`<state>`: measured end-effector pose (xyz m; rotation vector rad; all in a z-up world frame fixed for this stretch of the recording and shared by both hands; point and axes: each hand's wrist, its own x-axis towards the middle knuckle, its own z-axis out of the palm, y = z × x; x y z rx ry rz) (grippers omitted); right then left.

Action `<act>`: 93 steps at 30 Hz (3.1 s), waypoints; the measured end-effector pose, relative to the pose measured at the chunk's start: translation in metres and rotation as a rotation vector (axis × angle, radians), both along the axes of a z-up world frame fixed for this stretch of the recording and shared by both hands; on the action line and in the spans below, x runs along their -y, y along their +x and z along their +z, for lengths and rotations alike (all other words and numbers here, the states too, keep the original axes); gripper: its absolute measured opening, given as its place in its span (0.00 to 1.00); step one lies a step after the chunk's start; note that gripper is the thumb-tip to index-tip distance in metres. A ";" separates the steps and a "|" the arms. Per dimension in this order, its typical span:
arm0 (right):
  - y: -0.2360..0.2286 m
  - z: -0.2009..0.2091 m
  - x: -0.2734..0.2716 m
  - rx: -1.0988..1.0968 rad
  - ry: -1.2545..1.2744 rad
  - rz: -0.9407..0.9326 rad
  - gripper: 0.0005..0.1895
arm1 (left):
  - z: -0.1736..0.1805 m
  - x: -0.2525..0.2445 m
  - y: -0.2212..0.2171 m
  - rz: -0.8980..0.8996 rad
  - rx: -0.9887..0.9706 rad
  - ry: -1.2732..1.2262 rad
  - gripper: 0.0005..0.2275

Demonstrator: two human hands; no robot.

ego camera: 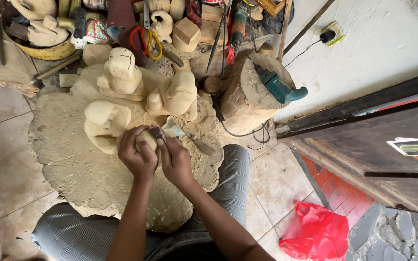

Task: Sanding and refining a wooden sculpture of figures using a small abrasive tool

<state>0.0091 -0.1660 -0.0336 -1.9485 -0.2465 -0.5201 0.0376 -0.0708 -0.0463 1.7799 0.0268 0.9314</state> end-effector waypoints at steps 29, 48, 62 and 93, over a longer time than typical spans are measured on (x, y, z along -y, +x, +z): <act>-0.006 0.018 -0.006 -0.020 0.040 -0.013 0.11 | 0.005 0.002 -0.003 0.054 -0.001 0.025 0.13; -0.035 -0.015 0.025 -0.162 -0.031 -0.040 0.17 | 0.000 0.006 0.000 0.089 0.000 0.028 0.13; -0.013 0.069 0.010 -0.134 0.185 0.069 0.08 | -0.010 0.008 -0.003 0.093 -0.053 0.023 0.14; 0.007 0.049 -0.005 -0.097 0.161 0.032 0.10 | -0.024 0.006 0.005 0.111 -0.010 0.042 0.15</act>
